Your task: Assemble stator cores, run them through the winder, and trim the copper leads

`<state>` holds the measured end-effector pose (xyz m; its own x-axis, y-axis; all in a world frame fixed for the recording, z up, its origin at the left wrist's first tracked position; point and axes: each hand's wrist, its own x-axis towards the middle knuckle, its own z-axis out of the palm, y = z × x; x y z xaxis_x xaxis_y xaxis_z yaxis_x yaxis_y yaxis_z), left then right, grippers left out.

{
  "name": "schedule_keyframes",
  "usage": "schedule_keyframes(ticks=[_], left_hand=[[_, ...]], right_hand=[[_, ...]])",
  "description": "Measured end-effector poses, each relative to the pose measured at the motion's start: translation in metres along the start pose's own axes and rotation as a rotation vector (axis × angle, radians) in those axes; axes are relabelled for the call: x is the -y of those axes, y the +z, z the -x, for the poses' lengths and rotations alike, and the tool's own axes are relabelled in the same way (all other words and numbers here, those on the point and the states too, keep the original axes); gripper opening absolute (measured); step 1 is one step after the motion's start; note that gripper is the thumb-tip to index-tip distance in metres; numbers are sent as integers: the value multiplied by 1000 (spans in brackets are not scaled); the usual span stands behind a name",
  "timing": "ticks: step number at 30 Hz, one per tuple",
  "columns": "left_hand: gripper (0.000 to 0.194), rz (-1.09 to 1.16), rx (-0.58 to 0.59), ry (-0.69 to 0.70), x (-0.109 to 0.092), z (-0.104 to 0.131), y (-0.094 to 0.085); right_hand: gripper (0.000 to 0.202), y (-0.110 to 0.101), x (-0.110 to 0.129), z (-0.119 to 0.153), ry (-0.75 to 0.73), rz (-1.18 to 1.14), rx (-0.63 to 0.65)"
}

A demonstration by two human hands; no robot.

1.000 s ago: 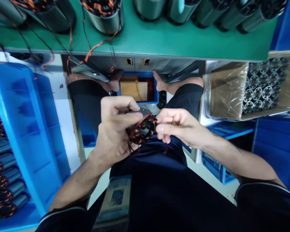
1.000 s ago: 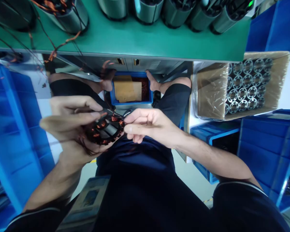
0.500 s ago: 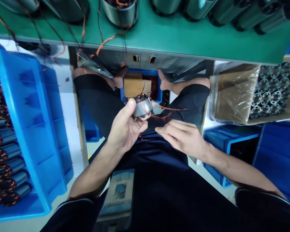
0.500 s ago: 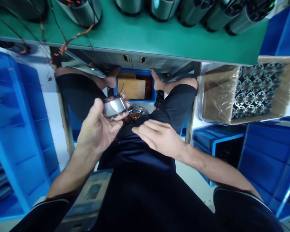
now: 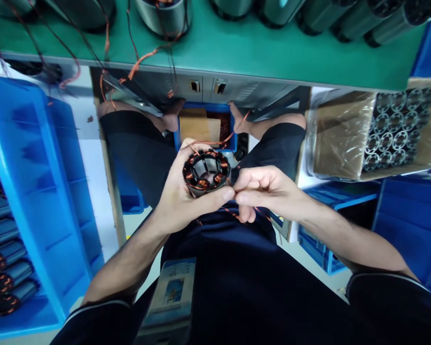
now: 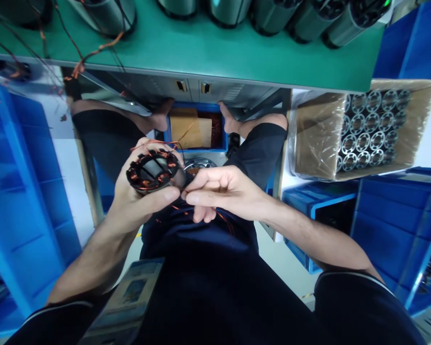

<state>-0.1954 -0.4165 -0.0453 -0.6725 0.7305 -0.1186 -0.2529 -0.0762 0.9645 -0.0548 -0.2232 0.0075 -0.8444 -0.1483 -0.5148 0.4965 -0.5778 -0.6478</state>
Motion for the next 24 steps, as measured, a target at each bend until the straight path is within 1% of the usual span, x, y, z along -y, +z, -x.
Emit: schedule_keyframes(ticks=[1, 3, 5, 6, 7, 8, 9, 11, 12, 13, 15, 17, 18, 20, 22, 24], left_hand=[[69, -4, -5, -15, 0, 1, 0], [69, 65, 20, -90, -1, 2, 0], [70, 181, 69, -182, -2, 2, 2], [72, 216, 89, -198, -3, 2, 4], [73, 220, 100, -169, -4, 2, 7], [71, 191, 104, -103, -5, 2, 10], [68, 137, 102, -14, -6, 2, 13], [57, -9, 100, 151, -10, 4, 18], [52, -82, 113, 195, -13, 6, 20], [50, -143, 136, 206, -15, 8, 21], [57, -207, 176, 179, -20, 13, 21], [71, -183, 206, 146, -23, 16, 21], [79, -156, 222, 137, -25, 17, 21], [91, -128, 277, 127, -28, 17, 20], [99, -153, 331, 115, -30, 18, 19], [104, -200, 373, 99, -33, 19, 16]], right_hand=[[31, 1, 2, 2, 0, 32, -34], [31, 4, 4, 5, -37, 105, -101], [27, 7, 2, 8, -135, 195, -139], [23, 8, -2, 9, -194, 261, -139], [18, 7, -7, 9, -247, 345, -126], [16, 5, -15, 8, -284, 435, -102], [19, 1, -22, 7, -294, 517, -77], [30, -13, -36, 4, -253, 620, -47], [35, -22, -39, 4, -221, 635, -56], [37, -31, -38, 4, -194, 636, -80], [41, -43, -26, 7, -147, 571, -142], [44, -44, -3, 12, -103, 441, -162], [42, -40, 10, 14, -91, 380, -146], [34, -28, 33, 15, -83, 317, -78], [27, -16, 48, 15, -91, 351, 3], [23, -7, 57, 13, -90, 394, 59]])
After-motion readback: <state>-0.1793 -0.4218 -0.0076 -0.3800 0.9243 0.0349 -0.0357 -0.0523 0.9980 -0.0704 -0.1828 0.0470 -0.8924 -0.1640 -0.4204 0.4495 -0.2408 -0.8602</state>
